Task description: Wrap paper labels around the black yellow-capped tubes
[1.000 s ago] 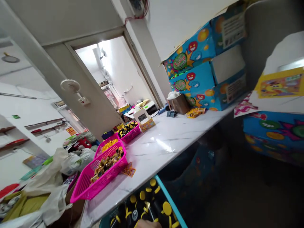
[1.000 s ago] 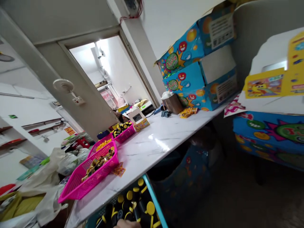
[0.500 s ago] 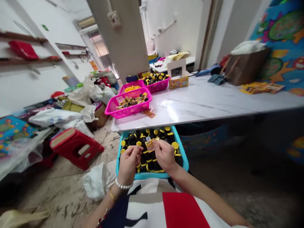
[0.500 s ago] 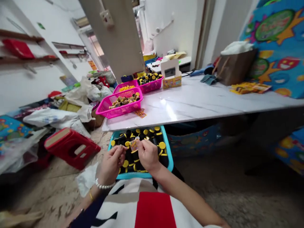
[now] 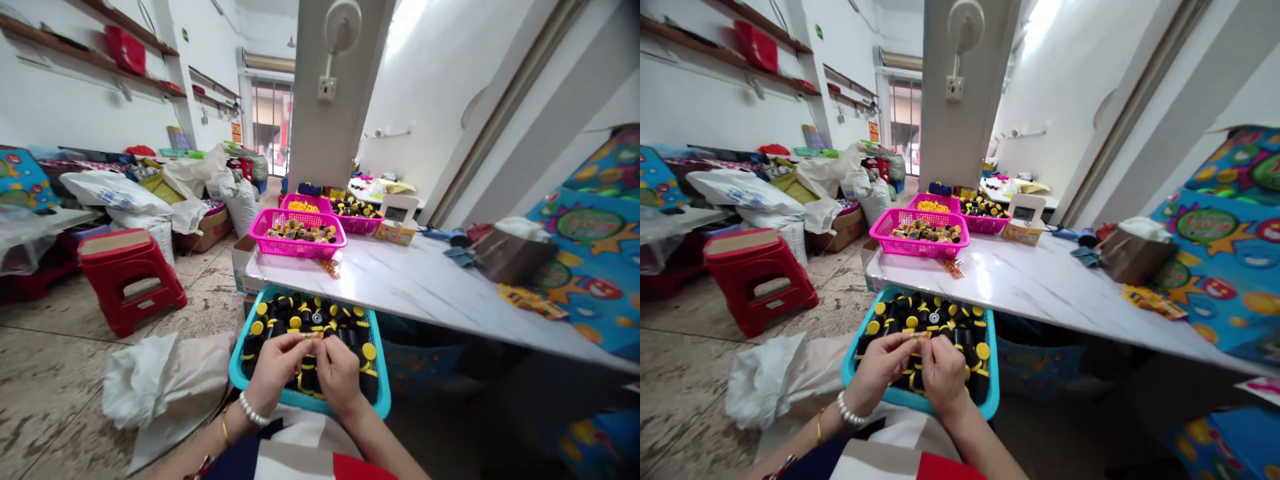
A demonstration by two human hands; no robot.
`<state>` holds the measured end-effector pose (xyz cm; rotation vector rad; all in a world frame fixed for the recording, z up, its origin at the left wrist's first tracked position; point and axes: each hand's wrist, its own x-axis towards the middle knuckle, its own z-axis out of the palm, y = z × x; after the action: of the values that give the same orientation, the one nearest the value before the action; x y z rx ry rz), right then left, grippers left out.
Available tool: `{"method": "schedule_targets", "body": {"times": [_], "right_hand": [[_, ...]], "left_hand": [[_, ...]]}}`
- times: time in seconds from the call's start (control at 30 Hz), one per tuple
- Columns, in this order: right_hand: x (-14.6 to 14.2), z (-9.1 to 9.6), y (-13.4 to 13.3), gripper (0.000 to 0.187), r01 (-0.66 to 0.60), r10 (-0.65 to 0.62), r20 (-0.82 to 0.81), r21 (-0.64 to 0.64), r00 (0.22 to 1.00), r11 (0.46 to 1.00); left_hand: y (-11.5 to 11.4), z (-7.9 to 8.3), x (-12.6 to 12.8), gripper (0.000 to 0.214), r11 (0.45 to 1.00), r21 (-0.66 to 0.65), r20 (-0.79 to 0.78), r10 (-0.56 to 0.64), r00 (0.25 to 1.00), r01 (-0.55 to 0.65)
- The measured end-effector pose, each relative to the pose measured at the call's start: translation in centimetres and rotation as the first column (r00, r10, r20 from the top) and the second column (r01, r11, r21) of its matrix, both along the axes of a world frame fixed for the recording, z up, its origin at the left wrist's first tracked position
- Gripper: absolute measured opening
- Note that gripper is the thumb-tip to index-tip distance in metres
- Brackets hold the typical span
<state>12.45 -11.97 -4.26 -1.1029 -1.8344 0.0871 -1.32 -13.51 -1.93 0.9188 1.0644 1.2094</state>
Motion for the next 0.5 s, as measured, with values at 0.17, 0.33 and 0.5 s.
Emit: {"method": "schedule_targets", "body": {"times": [0.17, 0.33, 0.5], "right_hand": [[-0.4, -0.8, 0.1, 0.038, -0.108, 0.111, 0.033, -0.067, 0.993, 0.992], [0.2, 0.1, 1.1, 0.043, -0.198, 0.215, 0.045, -0.245, 0.976, 0.949], [1.4, 2.9, 4.6, 0.048, -0.182, 0.219, 0.121, -0.263, 0.968, 0.948]], "left_hand": [[0.5, -1.2, -0.8, 0.047, 0.996, -0.088, 0.031, -0.002, 1.0, 0.004], [1.1, -2.7, -0.7, 0.043, 0.986, -0.164, 0.136, 0.005, 0.991, 0.017], [1.4, -3.2, -0.5, 0.043, 0.991, -0.13, 0.225, 0.013, 0.974, 0.016]]}}
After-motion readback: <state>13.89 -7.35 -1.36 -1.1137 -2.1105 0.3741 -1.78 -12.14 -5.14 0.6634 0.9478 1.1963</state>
